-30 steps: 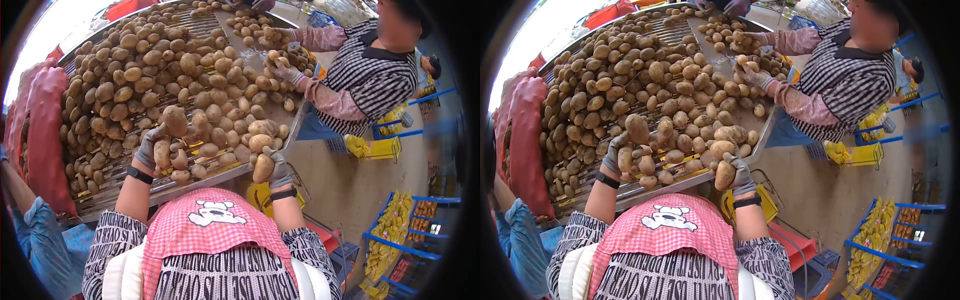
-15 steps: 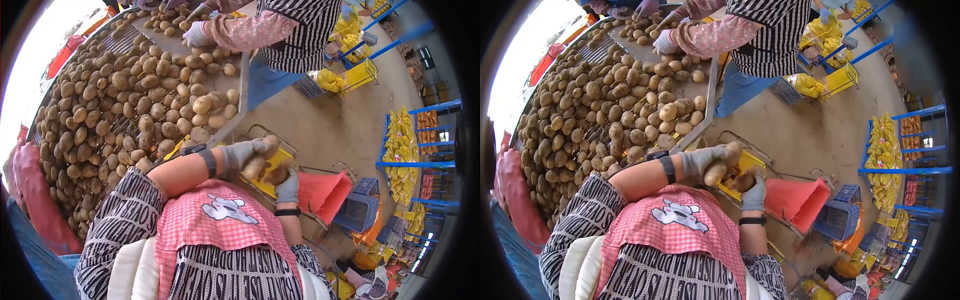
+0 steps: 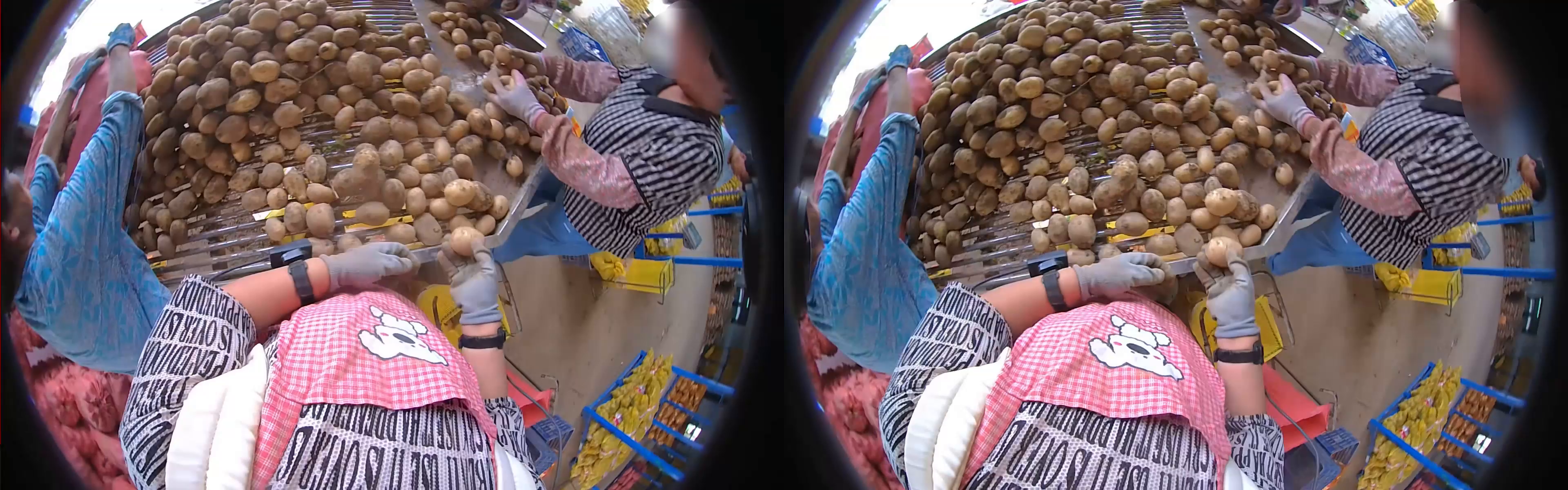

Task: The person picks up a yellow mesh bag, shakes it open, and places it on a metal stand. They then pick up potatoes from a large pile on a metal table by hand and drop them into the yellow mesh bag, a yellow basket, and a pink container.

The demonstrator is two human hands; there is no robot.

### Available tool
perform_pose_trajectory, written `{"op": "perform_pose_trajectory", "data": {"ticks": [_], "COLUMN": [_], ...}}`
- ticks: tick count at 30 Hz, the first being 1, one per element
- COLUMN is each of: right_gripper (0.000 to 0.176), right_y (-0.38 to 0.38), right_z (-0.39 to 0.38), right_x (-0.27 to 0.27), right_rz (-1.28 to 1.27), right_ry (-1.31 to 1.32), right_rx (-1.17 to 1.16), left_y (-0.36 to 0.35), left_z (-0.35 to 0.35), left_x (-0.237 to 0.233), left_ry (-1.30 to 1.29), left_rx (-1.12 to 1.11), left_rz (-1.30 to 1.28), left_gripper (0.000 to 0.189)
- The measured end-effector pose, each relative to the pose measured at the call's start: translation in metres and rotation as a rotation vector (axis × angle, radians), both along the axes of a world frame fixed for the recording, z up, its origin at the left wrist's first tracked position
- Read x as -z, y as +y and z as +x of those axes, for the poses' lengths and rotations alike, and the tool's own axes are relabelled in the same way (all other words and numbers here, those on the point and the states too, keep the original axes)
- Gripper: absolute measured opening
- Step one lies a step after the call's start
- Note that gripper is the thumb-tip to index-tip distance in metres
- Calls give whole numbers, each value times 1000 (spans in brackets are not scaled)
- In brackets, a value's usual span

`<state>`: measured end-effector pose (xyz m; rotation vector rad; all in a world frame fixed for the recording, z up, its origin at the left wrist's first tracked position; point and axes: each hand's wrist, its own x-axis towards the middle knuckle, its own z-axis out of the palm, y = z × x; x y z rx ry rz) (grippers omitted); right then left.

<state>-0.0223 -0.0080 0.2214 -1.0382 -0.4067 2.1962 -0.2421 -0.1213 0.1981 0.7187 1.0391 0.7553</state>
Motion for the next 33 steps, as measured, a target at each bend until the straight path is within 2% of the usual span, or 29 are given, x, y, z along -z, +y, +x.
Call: {"op": "perform_pose_trajectory", "data": {"ticks": [1, 3, 4, 5, 6, 7, 8, 10, 11, 12, 13, 14, 15, 16, 17, 18, 19, 21, 22, 23, 25, 26, 27, 28, 29, 30, 31, 32, 33], "right_gripper": [34, 36, 38, 36, 38, 40, 40, 52, 52, 57, 63, 69, 69, 68, 68, 67, 67, 66, 59, 59, 50, 49, 53, 58, 56, 56, 55, 47, 47], "right_y": [12, 27, 31, 34, 31, 26, 26, 24, 25, 20, 15, 13, 18, 25, 33, 40, 49, 69, 74, 85, 109, 117, 115, 107, 105, 101, 96, 82, 79], "right_z": [-27, -69, -86, -99, -114, -130, -141, -164, -172, -183, -193, -203, -210, -216, -221, -225, -227, -226, -222, -218, -209, -192, -174, -161, -143, -130, -117, -114, -110], "right_x": [-15, -34, -37, -28, -23, -17, -1, 23, 23, 8, 0, 0, 6, 15, 22, 13, 14, 18, 18, 26, 40, 40, 27, 6, 11, 15, 17, 2, 5], "right_rz": [-12, 8, 32, 193, 339, 488, 491, 1081, 1088, 1433, 1782, 1844, 1853, 1936, 2017, 1965, 1969, 1848, 1911, 1911, 878, 633, 391, 129, 29, 63, 97, 55, 51], "right_ry": [97, 139, 181, 75, -59, -189, -189, -532, -526, -608, -681, -830, -827, -844, -859, -869, -868, -965, -1155, -1161, -512, -397, -277, -219, -46, -53, -61, -2, -1], "right_rx": [-4, -74, -104, -189, -234, -277, -302, -431, -450, -496, -533, -702, -705, -807, -910, -949, -955, -809, -689, -684, -373, -324, -271, -223, -204, -164, -123, -100, -86], "left_y": [-16, -47, -61, -75, -91, -103, -115, -127, -131, -134, -128, -114, -99, -88, -77, -69, -63, -48, -42, -39, -32, -35, -38, -43, -50, -57, -63, -66, -65], "left_z": [-16, -46, -59, -70, -85, -96, -104, -112, -113, -115, -116, -117, -117, -114, -109, -105, -107, -117, -118, -120, -123, -121, -121, -123, -128, -138, -150, -160, -167], "left_x": [4, -15, -23, -24, -19, -16, -14, -13, -13, -14, -19, -24, -27, -22, -12, -5, -4, -4, -14, -9, -8, -17, -19, -19, -18, -8, 8, 16, 10], "left_ry": [-7, -200, -126, 6, 168, 105, 195, 284, 482, 678, 676, 888, 1084, 1086, 1240, 1383, 1382, 1419, 1417, 1417, 1449, 1423, 1415, 1365, 1303, 1301, 545, -240, -239], "left_rx": [-135, -421, -565, -720, -763, -954, -1039, -1138, -1036, -916, -930, -674, -395, -404, -217, -22, -29, 191, 210, 211, 84, 63, 75, -170, -408, -393, -747, -1003, -990], "left_rz": [58, -9, -22, -38, 16, 23, 67, 110, 244, 372, 366, 519, 668, 670, 712, 745, 743, 725, 677, 684, 741, 585, 599, 534, 459, 464, 361, 210, 206], "left_gripper": [33, 33, 25, 25, 24, 21, 19, 18, 19, 23, 23, 30, 37, 37, 42, 46, 46, 49, 54, 54, 57, 55, 55, 49, 43, 43, 38, 33, 33]}}
